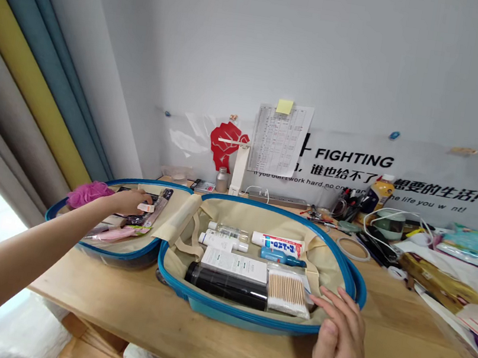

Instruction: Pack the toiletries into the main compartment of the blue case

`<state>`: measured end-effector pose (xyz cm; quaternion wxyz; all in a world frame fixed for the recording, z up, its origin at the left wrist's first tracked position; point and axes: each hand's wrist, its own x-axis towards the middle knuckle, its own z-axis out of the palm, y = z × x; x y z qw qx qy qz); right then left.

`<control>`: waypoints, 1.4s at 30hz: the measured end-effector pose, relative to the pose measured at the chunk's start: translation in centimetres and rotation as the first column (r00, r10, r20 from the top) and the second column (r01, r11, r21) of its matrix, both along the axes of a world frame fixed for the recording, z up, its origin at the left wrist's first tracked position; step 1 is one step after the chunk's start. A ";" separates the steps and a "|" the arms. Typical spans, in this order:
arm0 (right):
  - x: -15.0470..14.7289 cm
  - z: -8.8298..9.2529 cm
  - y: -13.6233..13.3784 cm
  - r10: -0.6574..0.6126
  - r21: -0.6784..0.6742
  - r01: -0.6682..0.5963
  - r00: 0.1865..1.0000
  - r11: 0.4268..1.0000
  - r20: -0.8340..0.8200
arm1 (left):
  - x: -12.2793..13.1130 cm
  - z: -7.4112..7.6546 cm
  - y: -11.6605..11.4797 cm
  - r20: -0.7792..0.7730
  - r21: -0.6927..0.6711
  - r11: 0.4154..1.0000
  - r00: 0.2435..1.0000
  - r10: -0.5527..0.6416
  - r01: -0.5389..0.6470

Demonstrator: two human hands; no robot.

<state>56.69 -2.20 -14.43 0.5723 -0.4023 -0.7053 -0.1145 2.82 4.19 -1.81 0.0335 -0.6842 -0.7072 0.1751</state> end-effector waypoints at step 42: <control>-0.1 -0.1 0.0 0.025 0.020 -0.024 0.999 1.000 -0.037 | 22.4 -3.1 9.5 0.213 0.035 0.900 0.876 -0.432 0.435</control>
